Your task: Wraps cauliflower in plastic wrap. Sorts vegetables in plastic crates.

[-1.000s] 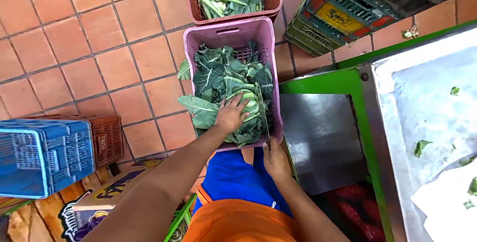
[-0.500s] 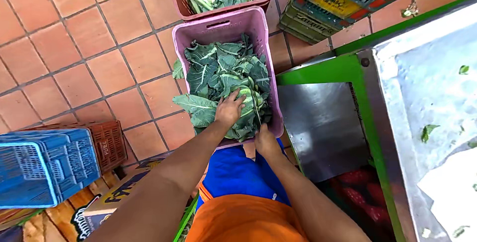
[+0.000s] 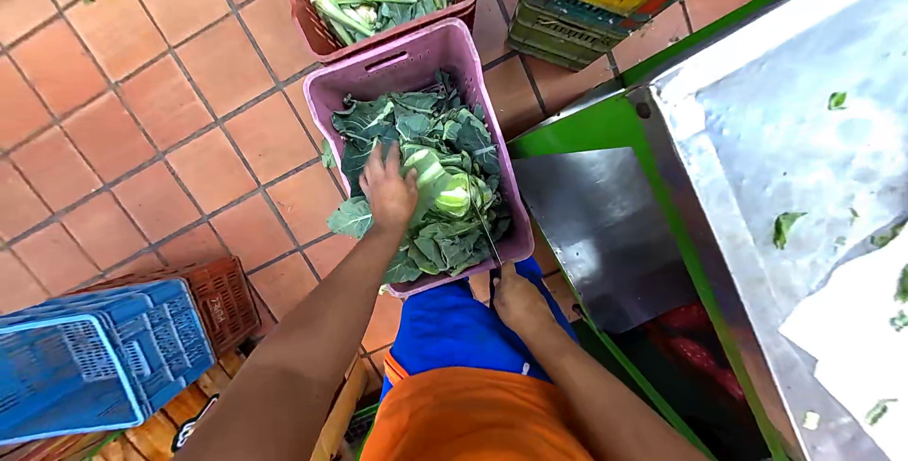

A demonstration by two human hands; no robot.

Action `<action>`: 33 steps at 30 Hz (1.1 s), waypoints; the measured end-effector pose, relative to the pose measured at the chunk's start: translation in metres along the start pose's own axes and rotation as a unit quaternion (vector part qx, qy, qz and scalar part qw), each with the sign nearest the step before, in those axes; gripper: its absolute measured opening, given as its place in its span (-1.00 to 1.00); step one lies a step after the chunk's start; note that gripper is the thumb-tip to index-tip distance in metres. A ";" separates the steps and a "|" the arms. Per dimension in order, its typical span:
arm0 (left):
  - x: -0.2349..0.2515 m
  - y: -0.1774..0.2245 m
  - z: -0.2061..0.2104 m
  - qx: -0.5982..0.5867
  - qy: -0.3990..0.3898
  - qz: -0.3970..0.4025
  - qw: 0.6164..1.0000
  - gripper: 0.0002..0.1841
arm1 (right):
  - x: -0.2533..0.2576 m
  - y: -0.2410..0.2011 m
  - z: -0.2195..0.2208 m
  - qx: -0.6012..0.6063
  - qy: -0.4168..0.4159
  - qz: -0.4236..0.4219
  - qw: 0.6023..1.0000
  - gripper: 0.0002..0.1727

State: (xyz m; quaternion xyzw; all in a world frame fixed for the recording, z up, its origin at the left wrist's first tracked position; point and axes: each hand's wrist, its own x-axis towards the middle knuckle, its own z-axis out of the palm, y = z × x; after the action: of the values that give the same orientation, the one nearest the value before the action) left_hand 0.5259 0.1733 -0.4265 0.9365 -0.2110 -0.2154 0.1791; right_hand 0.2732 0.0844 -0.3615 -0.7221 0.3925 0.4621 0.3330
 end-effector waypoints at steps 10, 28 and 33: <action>-0.007 0.012 0.062 0.157 -0.194 0.167 0.954 -0.14 | 0.019 -0.026 -0.025 -0.003 -0.040 0.026 0.999 -0.56; 0.050 0.013 0.022 0.213 -0.260 0.240 0.910 0.18 | -0.043 0.090 -0.044 0.098 -0.041 -0.068 0.992 -0.64; 0.043 -0.011 -0.010 0.175 -0.237 0.230 0.927 0.13 | -0.026 0.108 -0.019 0.056 0.048 -0.024 0.997 -0.57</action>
State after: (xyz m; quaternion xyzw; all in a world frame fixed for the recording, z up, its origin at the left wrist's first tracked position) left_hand 0.5694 0.1646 -0.4364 0.8003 -0.4917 -0.3432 0.0015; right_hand 0.1795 0.0249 -0.3433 -0.7325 0.4162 0.3963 0.3650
